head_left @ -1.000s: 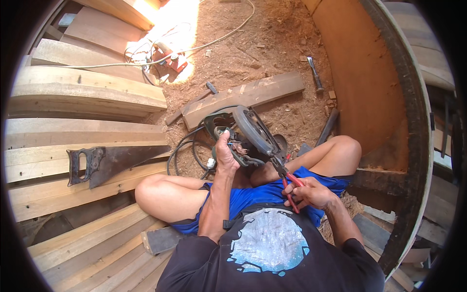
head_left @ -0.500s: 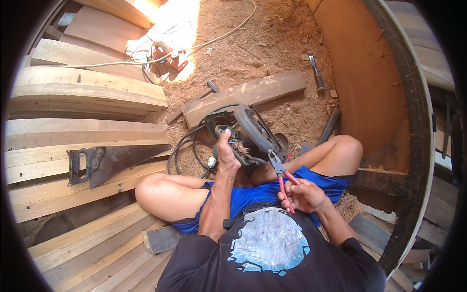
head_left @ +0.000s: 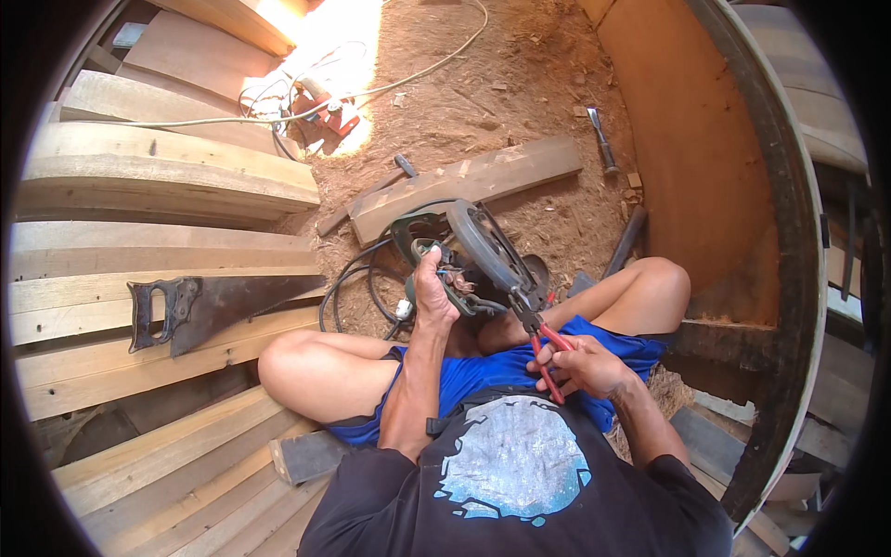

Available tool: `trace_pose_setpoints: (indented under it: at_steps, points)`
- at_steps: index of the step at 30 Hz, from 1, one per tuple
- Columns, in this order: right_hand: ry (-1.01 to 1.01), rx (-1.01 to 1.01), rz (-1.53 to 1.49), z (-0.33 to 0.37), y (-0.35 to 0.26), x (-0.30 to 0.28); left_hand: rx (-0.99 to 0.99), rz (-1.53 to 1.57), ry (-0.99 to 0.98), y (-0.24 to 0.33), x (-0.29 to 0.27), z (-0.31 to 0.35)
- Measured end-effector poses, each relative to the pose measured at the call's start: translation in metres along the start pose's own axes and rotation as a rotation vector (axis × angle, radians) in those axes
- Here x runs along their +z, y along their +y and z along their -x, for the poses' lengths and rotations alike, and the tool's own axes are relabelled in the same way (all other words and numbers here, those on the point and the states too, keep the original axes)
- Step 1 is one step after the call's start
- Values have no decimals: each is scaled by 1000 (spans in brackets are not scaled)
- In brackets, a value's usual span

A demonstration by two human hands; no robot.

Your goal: The person repairs a circular saw by using pliers and a screwdriver to manipulate wires and components while sitting on the floor near stacks of lumber.

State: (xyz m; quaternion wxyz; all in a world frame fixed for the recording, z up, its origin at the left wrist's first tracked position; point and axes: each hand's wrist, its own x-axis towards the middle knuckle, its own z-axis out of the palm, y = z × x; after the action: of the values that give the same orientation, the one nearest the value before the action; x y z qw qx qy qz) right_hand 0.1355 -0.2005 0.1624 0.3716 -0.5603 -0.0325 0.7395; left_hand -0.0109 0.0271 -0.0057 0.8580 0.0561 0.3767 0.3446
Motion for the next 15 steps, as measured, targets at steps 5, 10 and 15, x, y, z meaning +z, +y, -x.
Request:
trace_pose_setpoints:
  at_steps: [5, 10, 15]
  points:
    - [76, 42, 120, -8, 6, 2, 12, -19, 18, 1, 1, 2]
    - [-323, -157, -618, -18, 40, 7, 5, -37, 8, 0, 1, 0]
    - [-373, -123, -635, -15, 35, -2, -48, 22, 30, 3, 3, 2]
